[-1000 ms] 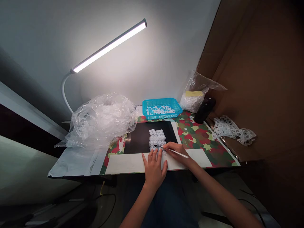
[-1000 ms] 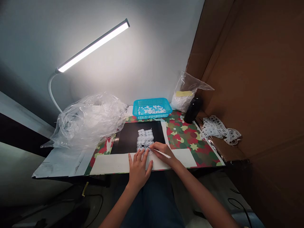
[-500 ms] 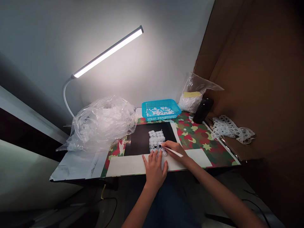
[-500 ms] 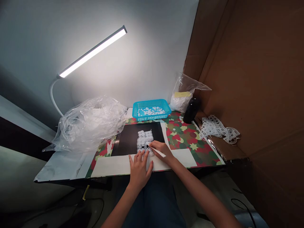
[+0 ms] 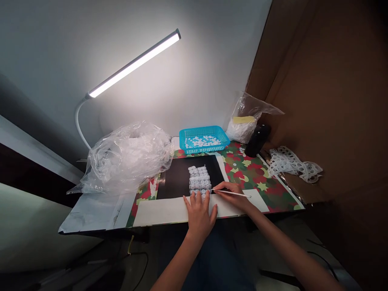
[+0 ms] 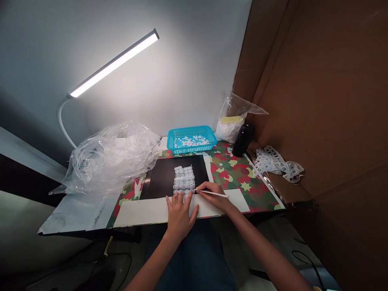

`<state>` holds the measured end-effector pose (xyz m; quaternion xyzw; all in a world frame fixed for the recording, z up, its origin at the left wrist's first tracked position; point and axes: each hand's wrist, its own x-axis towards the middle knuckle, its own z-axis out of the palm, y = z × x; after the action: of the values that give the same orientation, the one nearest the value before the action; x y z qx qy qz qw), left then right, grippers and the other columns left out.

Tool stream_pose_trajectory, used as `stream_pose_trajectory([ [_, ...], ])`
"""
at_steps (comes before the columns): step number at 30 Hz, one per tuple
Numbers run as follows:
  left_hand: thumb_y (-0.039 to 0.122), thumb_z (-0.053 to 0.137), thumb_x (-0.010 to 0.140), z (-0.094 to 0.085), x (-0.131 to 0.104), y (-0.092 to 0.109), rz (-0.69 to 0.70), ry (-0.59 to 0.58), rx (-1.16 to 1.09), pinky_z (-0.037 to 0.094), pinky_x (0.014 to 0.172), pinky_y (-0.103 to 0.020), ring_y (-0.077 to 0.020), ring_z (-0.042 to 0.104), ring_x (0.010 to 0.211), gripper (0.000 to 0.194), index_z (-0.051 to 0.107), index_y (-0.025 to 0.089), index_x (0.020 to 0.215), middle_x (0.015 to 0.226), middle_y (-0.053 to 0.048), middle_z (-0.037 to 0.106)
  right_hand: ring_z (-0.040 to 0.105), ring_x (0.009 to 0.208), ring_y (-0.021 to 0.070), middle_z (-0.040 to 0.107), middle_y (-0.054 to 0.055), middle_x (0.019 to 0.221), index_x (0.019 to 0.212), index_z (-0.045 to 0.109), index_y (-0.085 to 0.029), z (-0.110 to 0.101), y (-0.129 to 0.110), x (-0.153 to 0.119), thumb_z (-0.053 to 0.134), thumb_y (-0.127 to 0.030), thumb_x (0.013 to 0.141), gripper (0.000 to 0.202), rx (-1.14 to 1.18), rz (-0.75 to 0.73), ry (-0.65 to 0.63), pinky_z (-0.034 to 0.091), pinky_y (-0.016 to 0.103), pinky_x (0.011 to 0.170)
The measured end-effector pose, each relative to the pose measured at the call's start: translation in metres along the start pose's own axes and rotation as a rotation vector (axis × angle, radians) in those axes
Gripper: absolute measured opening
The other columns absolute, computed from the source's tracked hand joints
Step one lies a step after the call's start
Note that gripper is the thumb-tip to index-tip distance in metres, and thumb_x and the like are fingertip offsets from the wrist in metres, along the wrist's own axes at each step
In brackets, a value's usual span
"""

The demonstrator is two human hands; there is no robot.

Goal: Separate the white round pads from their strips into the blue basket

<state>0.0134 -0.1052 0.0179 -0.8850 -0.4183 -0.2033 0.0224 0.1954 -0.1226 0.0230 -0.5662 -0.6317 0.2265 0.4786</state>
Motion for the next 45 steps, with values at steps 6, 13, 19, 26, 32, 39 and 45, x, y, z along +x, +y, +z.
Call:
stream_pose_trajectory([
  [6, 0.044, 0.042, 0.09, 0.001, -0.001, -0.001, -0.001, 0.006, -0.007, 0.024, 0.1, -0.065, -0.0354, 0.044, 0.117, 0.046, 0.05, 0.024, 0.131, 0.12, -0.012, 0.055, 0.067, 0.085, 0.019, 0.07, 0.005, 0.09, 0.088, 0.066, -0.019, 0.001, 0.002, -0.001, 0.054, -0.03, 0.089, 0.016, -0.011, -0.064, -0.068, 0.054, 0.031, 0.076],
  [13, 0.044, 0.043, 0.09, 0.001, -0.001, -0.001, 0.002, 0.01, -0.008, 0.026, 0.099, -0.064, -0.0353, 0.045, 0.116, 0.045, 0.052, 0.024, 0.129, 0.12, -0.012, 0.056, 0.066, 0.091, 0.0189, 0.069, 0.007, 0.098, 0.096, 0.066, -0.019, 0.0, -0.003, -0.003, 0.045, -0.028, 0.093, 0.023, -0.094, -0.192, -0.145, 0.054, 0.032, 0.081],
  [19, 0.043, 0.043, 0.09, 0.001, 0.0, -0.001, 0.003, 0.023, -0.002, 0.026, 0.099, -0.064, -0.035, 0.045, 0.115, 0.043, 0.053, 0.023, 0.127, 0.119, -0.012, 0.056, 0.065, 0.095, 0.0192, 0.068, 0.009, 0.104, 0.105, 0.064, -0.018, 0.002, 0.0, -0.004, 0.041, -0.029, 0.095, 0.027, -0.234, -0.333, -0.147, 0.054, 0.031, 0.081],
  [26, 0.042, 0.042, 0.091, 0.001, 0.001, -0.001, 0.006, 0.018, -0.002, 0.025, 0.099, -0.065, -0.0348, 0.045, 0.115, 0.044, 0.05, 0.024, 0.13, 0.12, -0.012, 0.055, 0.065, 0.096, 0.0197, 0.068, 0.009, 0.103, 0.108, 0.062, -0.02, 0.01, 0.006, -0.001, 0.039, -0.016, 0.093, 0.027, -0.384, -0.396, -0.078, 0.055, 0.032, 0.079],
  [32, 0.041, 0.043, 0.09, 0.001, 0.001, -0.001, 0.006, 0.021, 0.014, 0.026, 0.098, -0.065, -0.0345, 0.045, 0.115, 0.045, 0.049, 0.024, 0.132, 0.12, -0.012, 0.055, 0.064, 0.098, 0.0214, 0.067, 0.008, 0.106, 0.109, 0.061, -0.022, 0.014, 0.012, 0.009, 0.045, -0.014, 0.089, 0.027, -0.438, -0.378, -0.019, 0.056, 0.032, 0.079],
  [39, 0.042, 0.04, 0.091, 0.002, -0.004, 0.002, 0.003, 0.017, 0.039, 0.025, 0.1, -0.064, -0.0357, 0.042, 0.121, 0.048, 0.047, 0.021, 0.134, 0.126, -0.014, 0.053, 0.066, 0.09, 0.0184, 0.069, 0.006, 0.097, 0.098, 0.063, -0.021, 0.015, -0.001, 0.007, 0.042, -0.017, 0.092, 0.021, -0.361, -0.306, 0.015, 0.055, 0.03, 0.077],
  [45, 0.043, 0.039, 0.092, 0.003, -0.009, 0.004, 0.014, 0.013, 0.032, 0.024, 0.1, -0.065, -0.0358, 0.033, 0.13, 0.049, 0.041, 0.025, 0.137, 0.136, -0.015, 0.046, 0.067, 0.079, 0.0171, 0.068, 0.005, 0.085, 0.092, 0.062, -0.02, 0.011, -0.012, -0.004, 0.045, -0.024, 0.092, 0.017, -0.245, -0.209, 0.032, 0.055, 0.028, 0.07],
])
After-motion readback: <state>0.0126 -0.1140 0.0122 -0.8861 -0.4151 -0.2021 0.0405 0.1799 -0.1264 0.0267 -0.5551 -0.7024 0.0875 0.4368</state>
